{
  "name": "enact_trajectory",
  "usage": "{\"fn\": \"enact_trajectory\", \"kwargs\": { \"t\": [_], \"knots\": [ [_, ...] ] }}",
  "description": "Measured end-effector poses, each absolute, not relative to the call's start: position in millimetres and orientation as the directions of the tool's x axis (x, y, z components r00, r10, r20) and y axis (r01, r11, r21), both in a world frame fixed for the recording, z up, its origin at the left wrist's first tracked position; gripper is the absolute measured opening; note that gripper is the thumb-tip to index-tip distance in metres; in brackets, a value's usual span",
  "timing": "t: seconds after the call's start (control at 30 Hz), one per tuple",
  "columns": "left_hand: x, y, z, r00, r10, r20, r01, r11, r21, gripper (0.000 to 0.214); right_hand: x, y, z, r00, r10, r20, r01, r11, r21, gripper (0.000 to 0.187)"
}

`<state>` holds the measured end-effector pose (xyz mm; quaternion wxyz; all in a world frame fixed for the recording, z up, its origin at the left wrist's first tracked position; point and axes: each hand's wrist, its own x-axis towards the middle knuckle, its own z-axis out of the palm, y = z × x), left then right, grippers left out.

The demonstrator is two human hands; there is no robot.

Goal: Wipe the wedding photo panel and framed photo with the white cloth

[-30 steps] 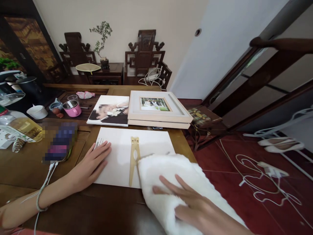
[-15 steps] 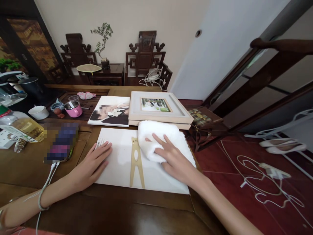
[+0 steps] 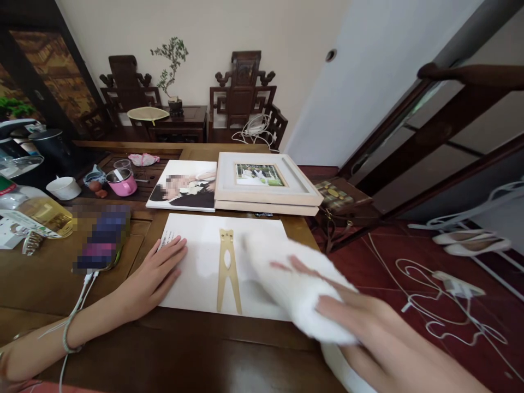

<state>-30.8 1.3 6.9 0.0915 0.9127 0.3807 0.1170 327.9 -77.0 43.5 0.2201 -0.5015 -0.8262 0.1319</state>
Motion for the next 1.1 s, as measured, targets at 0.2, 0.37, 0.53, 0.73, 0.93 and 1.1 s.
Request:
{"fn": "enact_trajectory", "kwargs": {
  "t": [0.2,0.37,0.53,0.73,0.93,1.1],
  "knots": [
    [-31,1,7,0.668,0.728,0.154,0.677,-0.680,0.280,0.043,268,-13,25,-0.547,0.813,0.200,0.794,0.579,-0.186,0.039],
    [-31,2,7,0.669,0.732,0.128,0.685,-0.674,0.276,0.044,233,-31,14,-0.595,0.769,0.234,0.759,0.633,-0.150,0.039],
    [-30,2,6,0.668,0.731,0.141,0.681,-0.677,0.281,0.044,226,-88,32,-0.728,0.644,0.235,0.633,0.763,-0.130,0.031],
    [-30,2,7,0.673,0.726,0.142,0.680,-0.682,0.269,0.044,244,-54,33,-0.693,0.691,0.205,0.654,0.723,-0.224,0.039],
    [-31,2,7,0.675,0.724,0.141,0.682,-0.686,0.255,0.043,233,5,22,-0.601,0.776,0.192,0.759,0.629,-0.167,0.048],
    [-30,2,7,0.669,0.728,0.148,0.683,-0.682,0.263,0.044,211,-40,21,-0.699,0.679,0.225,0.654,0.734,-0.183,0.034]
  ]
}}
